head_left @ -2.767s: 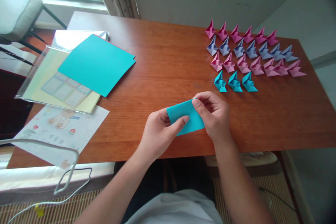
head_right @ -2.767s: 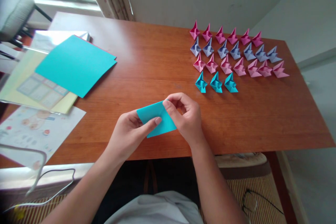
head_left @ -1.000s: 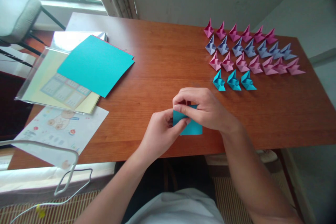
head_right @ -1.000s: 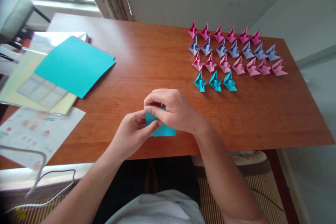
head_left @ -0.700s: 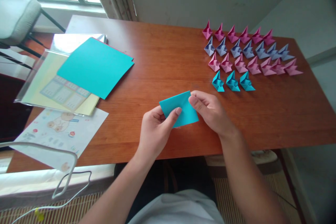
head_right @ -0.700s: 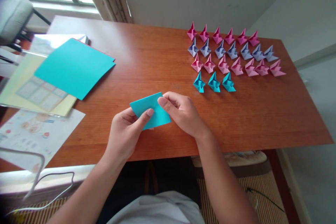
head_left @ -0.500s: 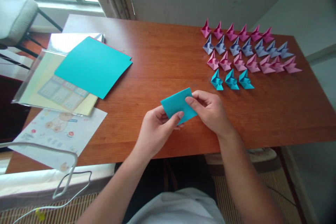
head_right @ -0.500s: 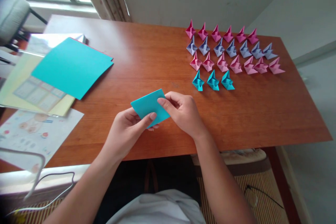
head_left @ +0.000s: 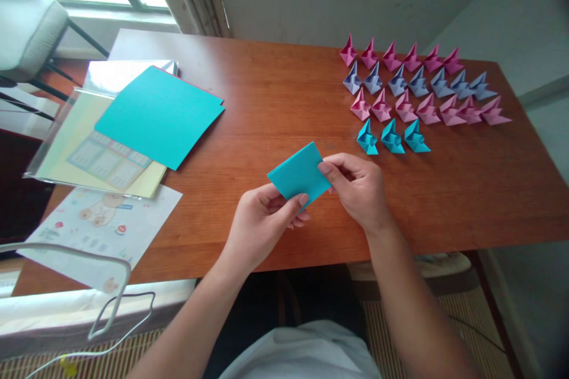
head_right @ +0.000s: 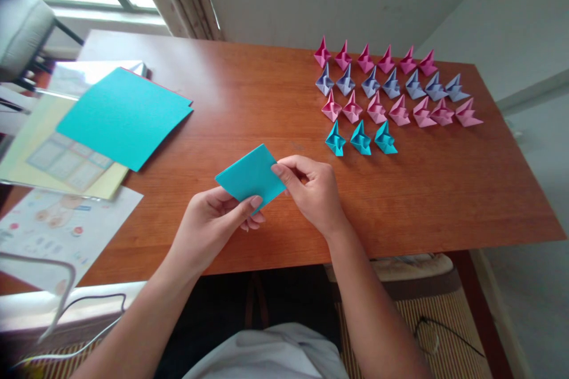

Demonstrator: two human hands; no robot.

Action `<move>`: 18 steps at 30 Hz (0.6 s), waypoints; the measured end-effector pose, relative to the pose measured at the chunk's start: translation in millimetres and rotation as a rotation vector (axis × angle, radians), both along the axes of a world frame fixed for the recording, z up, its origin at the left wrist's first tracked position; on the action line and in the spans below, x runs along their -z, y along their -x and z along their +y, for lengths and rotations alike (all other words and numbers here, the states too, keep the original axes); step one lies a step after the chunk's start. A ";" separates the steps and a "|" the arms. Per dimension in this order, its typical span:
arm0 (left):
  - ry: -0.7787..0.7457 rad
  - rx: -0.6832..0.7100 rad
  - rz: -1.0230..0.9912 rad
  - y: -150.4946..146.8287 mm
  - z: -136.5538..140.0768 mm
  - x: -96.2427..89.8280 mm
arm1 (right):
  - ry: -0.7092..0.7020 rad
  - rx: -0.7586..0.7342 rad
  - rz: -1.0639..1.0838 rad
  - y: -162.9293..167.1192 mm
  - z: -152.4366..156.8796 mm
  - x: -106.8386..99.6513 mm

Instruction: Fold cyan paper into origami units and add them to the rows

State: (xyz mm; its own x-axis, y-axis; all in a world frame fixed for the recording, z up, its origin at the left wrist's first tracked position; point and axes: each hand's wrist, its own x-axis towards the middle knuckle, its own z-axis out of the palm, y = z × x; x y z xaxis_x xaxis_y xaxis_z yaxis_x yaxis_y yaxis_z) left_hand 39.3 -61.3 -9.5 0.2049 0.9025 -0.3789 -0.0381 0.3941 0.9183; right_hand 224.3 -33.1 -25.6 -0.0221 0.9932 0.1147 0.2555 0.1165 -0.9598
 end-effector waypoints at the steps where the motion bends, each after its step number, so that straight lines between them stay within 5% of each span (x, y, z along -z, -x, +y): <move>1: 0.006 0.014 -0.011 0.9 -0.4 0.3 | -0.006 0.007 -0.007 -0.2 0.2 0.1; 8: 0.004 0.076 -0.026 13.0 1.5 -4.3 | 0.074 -0.035 0.019 -2.5 -0.8 -1.1; 13: -0.142 -0.003 0.067 29.3 12.6 -10.3 | 0.160 -0.221 -0.011 -5.3 -0.8 -3.9; 18: -0.286 0.067 0.289 36.9 19.0 -2.1 | 0.142 -0.323 -0.134 -2.7 -1.8 -4.3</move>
